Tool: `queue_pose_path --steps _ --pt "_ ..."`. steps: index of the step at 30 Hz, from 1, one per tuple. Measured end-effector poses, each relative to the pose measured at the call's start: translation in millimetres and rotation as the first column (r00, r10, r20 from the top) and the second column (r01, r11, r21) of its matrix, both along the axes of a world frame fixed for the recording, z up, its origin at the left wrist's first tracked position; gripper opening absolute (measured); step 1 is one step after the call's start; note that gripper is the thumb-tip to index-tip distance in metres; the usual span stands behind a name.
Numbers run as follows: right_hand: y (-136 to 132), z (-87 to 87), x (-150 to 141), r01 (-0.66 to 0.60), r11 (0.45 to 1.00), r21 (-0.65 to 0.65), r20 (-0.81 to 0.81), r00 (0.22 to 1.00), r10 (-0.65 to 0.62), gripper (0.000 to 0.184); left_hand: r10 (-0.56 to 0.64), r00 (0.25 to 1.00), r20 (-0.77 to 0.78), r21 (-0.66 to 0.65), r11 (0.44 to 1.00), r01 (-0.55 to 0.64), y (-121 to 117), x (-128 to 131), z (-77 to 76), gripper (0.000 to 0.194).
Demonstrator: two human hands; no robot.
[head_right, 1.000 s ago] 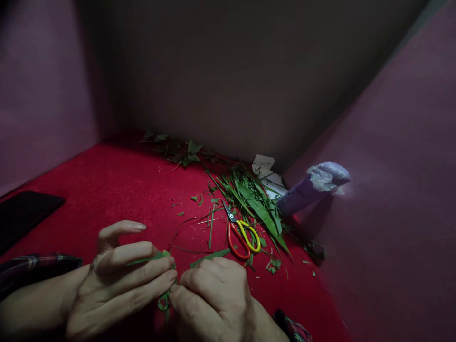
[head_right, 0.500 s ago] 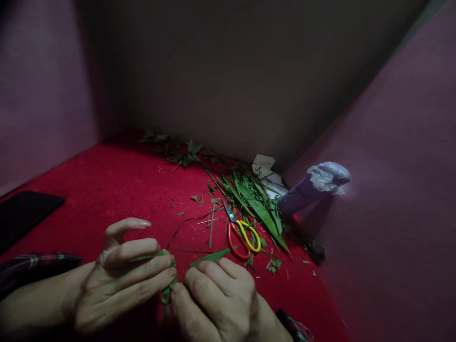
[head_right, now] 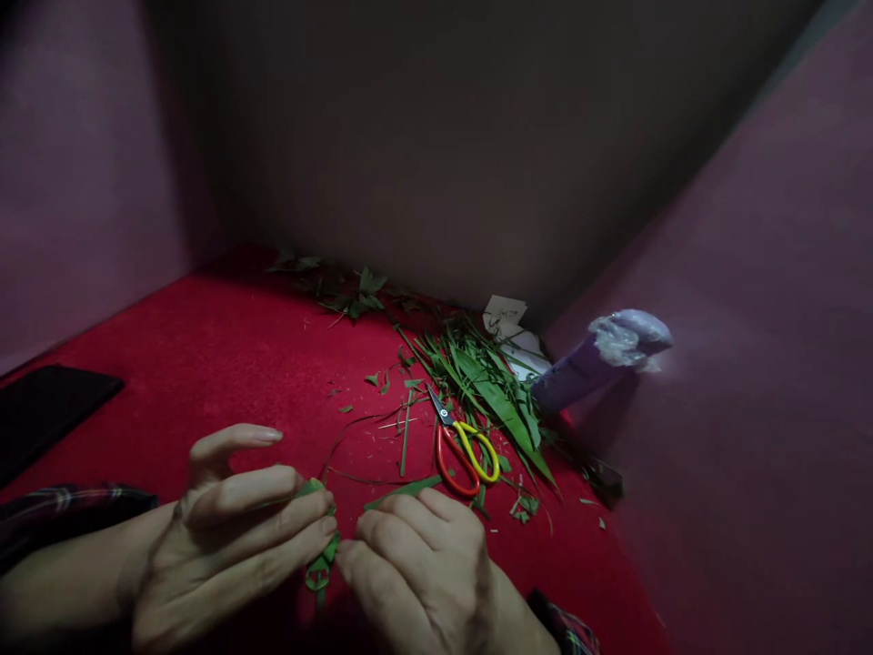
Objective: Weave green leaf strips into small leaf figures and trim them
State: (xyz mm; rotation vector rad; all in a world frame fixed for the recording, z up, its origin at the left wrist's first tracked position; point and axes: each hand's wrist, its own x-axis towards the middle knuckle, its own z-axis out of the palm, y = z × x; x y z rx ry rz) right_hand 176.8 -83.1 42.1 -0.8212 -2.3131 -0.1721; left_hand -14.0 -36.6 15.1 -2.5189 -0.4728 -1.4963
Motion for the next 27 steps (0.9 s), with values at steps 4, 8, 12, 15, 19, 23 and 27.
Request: queue_pose_path --steps 4,8,12,15,19,23,27 --pt "-2 0.6 0 -0.001 0.999 0.032 0.0 1.0 0.001 0.016 -0.004 0.999 0.044 -0.021 1.0 0.005 -1 0 1.5 0.039" --pt "-4 0.3 0 0.019 0.997 0.071 0.088 0.996 -0.025 0.019 -0.029 0.999 0.024 -0.006 1.0 0.03 0 1 2.2 0.04" --pt "-4 -2.2 -1 0.044 0.996 0.073 0.075 0.996 -0.05 0.02 -0.026 0.999 0.04 0.018 1.0 0.026 4 0 3.5 0.042" --pt "-3 -5.0 -3 0.039 0.997 0.066 0.084 0.995 -0.045 0.018 -0.037 0.999 0.002 0.039 0.999 0.037 5 -1 4.5 0.039" --pt "-3 -11.6 -2 0.027 0.997 0.072 0.096 0.995 -0.034 0.011 0.009 0.996 0.093 -0.023 1.0 -0.007 -4 6 -0.3 0.038" --pt "-3 -18.1 0 0.024 1.0 0.019 0.091 0.995 -0.026 0.01 0.125 0.96 0.252 -0.148 0.985 -0.09 -14 14 -6.8 0.034" --pt "-2 -16.1 -2 0.0 0.997 -0.079 0.067 0.998 0.006 0.012 0.02 0.998 0.053 -0.025 1.0 -0.019 -11 7 -7.1 0.038"
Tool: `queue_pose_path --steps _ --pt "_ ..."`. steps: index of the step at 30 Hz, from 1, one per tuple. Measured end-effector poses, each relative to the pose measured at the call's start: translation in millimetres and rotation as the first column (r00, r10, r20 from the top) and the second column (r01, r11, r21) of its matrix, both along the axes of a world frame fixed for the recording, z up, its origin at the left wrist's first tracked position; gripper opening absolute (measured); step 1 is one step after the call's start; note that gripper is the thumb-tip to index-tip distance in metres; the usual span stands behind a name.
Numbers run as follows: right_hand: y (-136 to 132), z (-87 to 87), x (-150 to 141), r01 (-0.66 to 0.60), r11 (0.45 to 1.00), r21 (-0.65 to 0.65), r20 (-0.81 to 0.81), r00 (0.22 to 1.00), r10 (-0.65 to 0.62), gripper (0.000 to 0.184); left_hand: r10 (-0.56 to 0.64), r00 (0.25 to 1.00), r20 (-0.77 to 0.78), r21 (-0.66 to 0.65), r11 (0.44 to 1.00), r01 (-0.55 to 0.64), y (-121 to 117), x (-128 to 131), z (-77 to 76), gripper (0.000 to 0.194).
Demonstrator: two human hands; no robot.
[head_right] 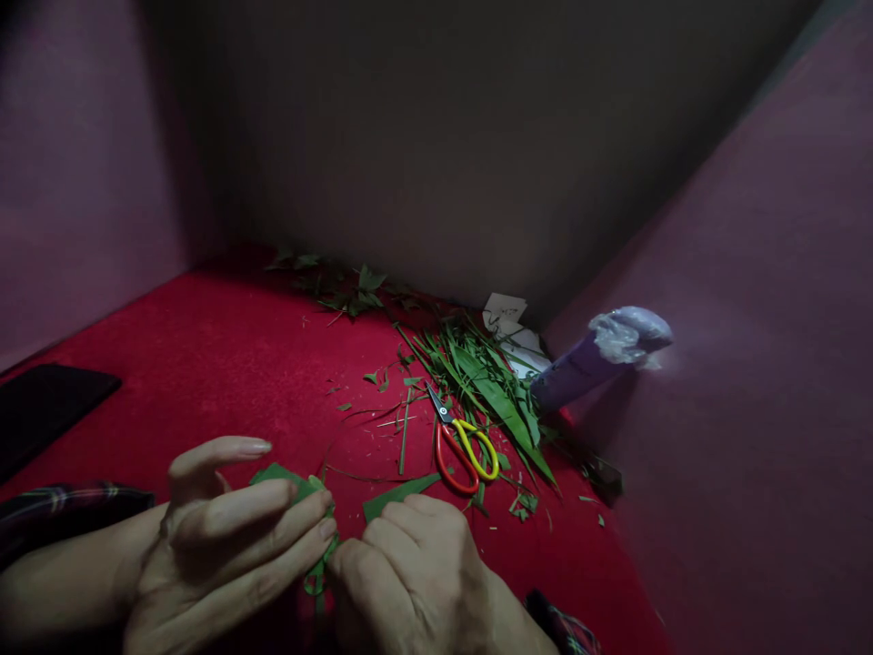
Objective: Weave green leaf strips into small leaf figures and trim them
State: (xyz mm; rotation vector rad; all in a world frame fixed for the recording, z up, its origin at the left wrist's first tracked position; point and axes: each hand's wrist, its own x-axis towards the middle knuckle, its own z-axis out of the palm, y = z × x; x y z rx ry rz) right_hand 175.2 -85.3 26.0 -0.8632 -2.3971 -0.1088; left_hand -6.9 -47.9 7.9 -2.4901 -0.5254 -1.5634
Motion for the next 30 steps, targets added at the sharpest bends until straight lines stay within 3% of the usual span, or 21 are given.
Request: queue_pose_path --steps 2,4,6,8,11,15,21,24,26,27,30 --pt "1 1.5 -1 -0.007 0.999 -0.034 -0.003 1.0 0.007 0.011 0.044 0.998 0.045 -0.039 0.998 -0.042 2 -4 -1.0 0.041" --pt "1 1.3 -1 0.002 0.999 -0.044 0.008 1.0 -0.002 0.009 0.011 1.0 -0.019 0.018 1.0 -0.01 2 -6 -3.2 0.036" --pt "2 -0.1 -1 0.008 0.999 -0.044 0.016 1.0 -0.007 0.01 0.057 0.997 0.057 -0.032 0.998 -0.055 3 -7 -4.9 0.037" --pt "4 -0.8 -1 0.001 0.999 -0.054 -0.001 1.0 -0.001 0.011 0.026 1.0 0.012 -0.022 0.999 -0.026 6 -8 -3.8 0.043" --pt "5 2.3 -2 -0.008 0.993 -0.118 -0.113 0.994 -0.005 0.011 -0.034 0.996 -0.077 0.075 0.996 0.039 12 -10 3.4 0.038" --pt "7 10.6 -1 -0.06 0.963 -0.264 -0.279 0.96 -0.017 0.01 -0.016 0.999 -0.05 0.048 0.999 0.018 18 -12 11.7 0.035" --pt "6 14.9 6 -0.07 0.963 -0.26 -0.386 0.922 -0.037 0.01 -0.021 1.0 -0.024 0.034 0.999 0.022 24 -13 10.0 0.031" --pt "5 14.1 8 -0.037 0.947 -0.32 -0.46 0.88 -0.121 0.01 -0.013 1.0 -0.022 0.039 0.999 0.013 24 -14 10.7 0.03" --pt "4 12.7 9 -0.04 0.876 -0.481 -0.507 0.828 -0.241 0.015 0.003 0.999 -0.038 0.058 0.998 -0.001 24 -15 11.9 0.032" --pt "4 11.7 10 -0.076 0.804 -0.59 -0.52 0.798 -0.306 0.018 0.012 0.999 -0.051 0.067 0.998 -0.008 23 -15 12.4 0.032" --pt "6 9.1 10 -0.29 0.482 -0.827 -0.519 0.724 -0.454 0.022 0.041 0.996 -0.078 0.094 0.995 -0.033 24 -16 13.4 0.032"
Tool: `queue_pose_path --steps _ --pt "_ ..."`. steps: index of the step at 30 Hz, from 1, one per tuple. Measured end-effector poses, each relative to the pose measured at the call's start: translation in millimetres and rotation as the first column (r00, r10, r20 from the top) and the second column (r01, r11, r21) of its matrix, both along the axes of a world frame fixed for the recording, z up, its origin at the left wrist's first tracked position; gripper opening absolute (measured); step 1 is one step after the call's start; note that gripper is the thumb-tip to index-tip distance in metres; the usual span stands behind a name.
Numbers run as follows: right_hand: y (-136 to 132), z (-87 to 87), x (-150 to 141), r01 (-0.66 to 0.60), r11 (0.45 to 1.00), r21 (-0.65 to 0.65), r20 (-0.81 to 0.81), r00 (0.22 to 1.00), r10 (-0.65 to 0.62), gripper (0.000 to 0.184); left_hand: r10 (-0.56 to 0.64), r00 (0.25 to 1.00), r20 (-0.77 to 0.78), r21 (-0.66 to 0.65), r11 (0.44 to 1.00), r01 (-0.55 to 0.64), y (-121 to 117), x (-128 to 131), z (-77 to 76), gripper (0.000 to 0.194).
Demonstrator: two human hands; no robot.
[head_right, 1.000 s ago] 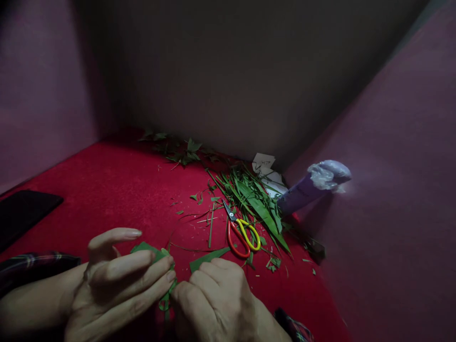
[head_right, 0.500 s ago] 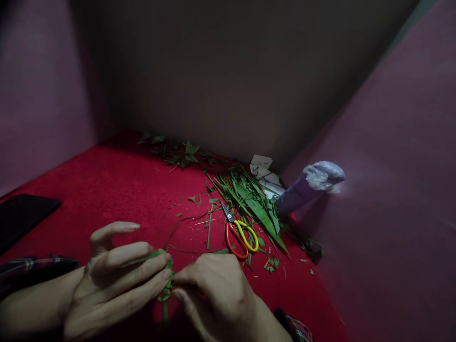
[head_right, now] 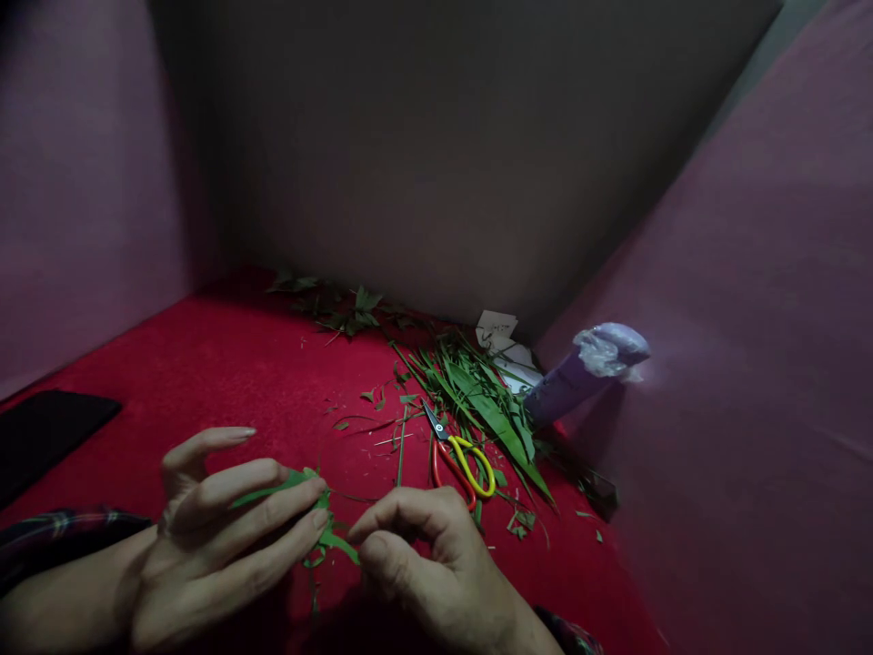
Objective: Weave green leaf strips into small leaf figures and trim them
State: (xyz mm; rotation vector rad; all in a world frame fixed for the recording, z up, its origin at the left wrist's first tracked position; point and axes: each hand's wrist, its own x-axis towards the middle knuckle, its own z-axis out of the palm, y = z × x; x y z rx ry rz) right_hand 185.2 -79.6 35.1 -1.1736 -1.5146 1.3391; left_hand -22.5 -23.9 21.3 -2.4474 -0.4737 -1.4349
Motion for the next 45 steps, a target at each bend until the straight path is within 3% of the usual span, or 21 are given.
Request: queue_pose_path --steps 2,5,9,15,23,28,34,39,42,45 --pt "2 -0.9 0 -0.058 0.978 -0.198 -0.121 0.992 0.035 0.025 0.012 1.0 0.0 0.006 1.0 -0.012 1 0 0.0 0.03" --pt "4 -1.0 -1 -0.118 0.931 -0.344 -0.214 0.976 0.045 0.031 0.021 1.0 0.004 0.006 1.0 -0.021 3 -1 -1.0 0.03" --pt "7 -0.2 -1 -0.121 0.946 -0.3 -0.15 0.986 0.079 0.046 0.051 0.998 -0.036 0.06 0.997 -0.049 3 -4 -3.2 0.026" --pt "10 2.1 -4 -0.041 0.942 -0.333 -0.194 0.981 -0.026 0.038 0.076 0.997 -0.034 0.069 0.995 -0.074 2 -5 -3.3 0.027" --pt "6 1.7 0 -0.126 0.924 -0.361 -0.159 0.985 0.072 0.032 0.043 0.999 -0.02 0.01 0.999 -0.043 -1 -5 -3.3 0.025" --pt "7 13.1 13 -0.146 0.976 -0.162 0.129 0.977 0.168 0.019 0.066 0.997 0.051 -0.014 0.998 -0.066 -3 -1 -1.5 0.025" --pt "7 22.3 22 -0.152 0.978 0.143 0.317 0.943 0.1 0.012 0.051 0.998 0.041 -0.031 0.998 -0.05 -1 -2 -1.4 0.019" --pt "6 21.2 9 -0.13 0.905 0.406 0.279 0.96 0.013 0.009 0.051 0.999 0.017 -0.052 0.997 -0.05 -3 -5 -1.7 0.016" --pt "5 16.3 -3 -0.164 0.834 0.526 0.244 0.969 0.037 0.014 0.056 0.998 0.015 -0.075 0.996 -0.055 -3 -5 -2.4 0.019" --pt "6 10.8 -11 -0.155 0.76 0.631 0.262 0.965 -0.021 0.014 0.029 0.998 0.053 -0.079 0.997 -0.025 -2 -4 -2.7 0.02"
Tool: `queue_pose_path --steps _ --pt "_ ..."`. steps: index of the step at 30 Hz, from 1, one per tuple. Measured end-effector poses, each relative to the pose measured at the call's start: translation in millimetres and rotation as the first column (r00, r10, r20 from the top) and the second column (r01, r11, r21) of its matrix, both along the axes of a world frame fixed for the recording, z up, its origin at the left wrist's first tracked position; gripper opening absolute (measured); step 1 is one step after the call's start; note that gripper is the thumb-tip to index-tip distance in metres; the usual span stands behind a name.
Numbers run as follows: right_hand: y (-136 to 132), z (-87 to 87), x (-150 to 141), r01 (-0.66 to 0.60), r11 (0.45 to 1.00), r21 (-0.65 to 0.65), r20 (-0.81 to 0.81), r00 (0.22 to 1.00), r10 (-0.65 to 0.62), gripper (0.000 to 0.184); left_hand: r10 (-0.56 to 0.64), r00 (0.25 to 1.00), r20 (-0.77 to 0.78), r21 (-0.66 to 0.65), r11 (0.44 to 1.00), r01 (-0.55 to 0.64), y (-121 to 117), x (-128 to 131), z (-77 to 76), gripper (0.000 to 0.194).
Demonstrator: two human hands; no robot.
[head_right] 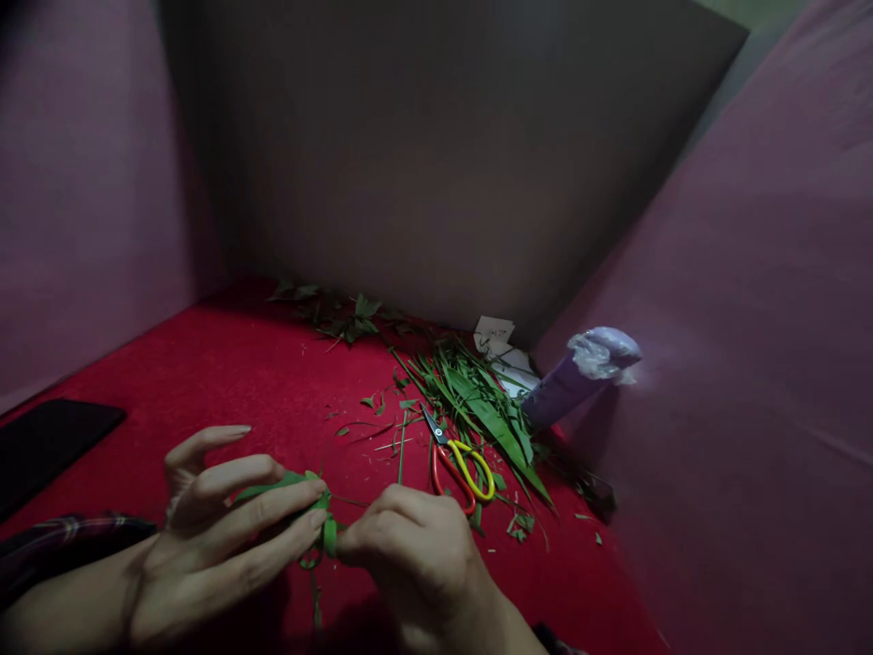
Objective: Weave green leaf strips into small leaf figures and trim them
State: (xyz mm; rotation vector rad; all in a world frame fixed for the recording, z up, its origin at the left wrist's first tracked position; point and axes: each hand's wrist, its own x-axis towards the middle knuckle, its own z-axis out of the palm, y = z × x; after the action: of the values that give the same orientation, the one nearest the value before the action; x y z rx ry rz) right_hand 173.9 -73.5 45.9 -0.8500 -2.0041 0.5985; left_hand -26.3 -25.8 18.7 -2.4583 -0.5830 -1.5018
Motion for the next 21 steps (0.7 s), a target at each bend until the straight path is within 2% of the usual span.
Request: queue_pose_path --steps 3,10,12,14,17,19,21 --pt "1 -0.8 -3 0.042 0.995 0.086 0.033 0.998 -0.045 0.014 -0.032 0.999 0.022 0.0 1.0 0.032 3 2 0.9 0.018" --pt "4 10.6 -10 0.072 0.987 0.144 0.111 0.99 -0.089 0.017 -0.087 0.995 0.058 0.031 0.996 0.085 9 5 -0.4 0.022" --pt "3 12.0 -13 0.104 0.989 0.104 0.093 0.989 -0.114 0.012 -0.107 0.992 0.071 0.037 0.994 0.104 10 6 -1.0 0.022" --pt "2 12.7 -14 0.139 0.99 -0.024 0.056 0.989 -0.137 0.008 -0.105 0.992 0.076 0.008 0.994 0.105 9 6 -0.3 0.021" --pt "2 13.3 -14 0.104 0.974 -0.201 0.005 0.994 -0.106 0.016 -0.118 0.992 0.049 -0.017 0.993 0.119 10 6 2.9 0.018" --pt "2 13.7 -12 0.067 0.977 -0.203 -0.007 0.998 -0.07 0.019 -0.152 0.987 0.05 0.004 0.988 0.152 11 6 5.0 0.02" --pt "3 13.8 -11 0.052 0.983 -0.175 0.0 0.999 -0.053 0.014 -0.172 0.983 0.057 0.007 0.985 0.172 13 6 5.9 0.023"
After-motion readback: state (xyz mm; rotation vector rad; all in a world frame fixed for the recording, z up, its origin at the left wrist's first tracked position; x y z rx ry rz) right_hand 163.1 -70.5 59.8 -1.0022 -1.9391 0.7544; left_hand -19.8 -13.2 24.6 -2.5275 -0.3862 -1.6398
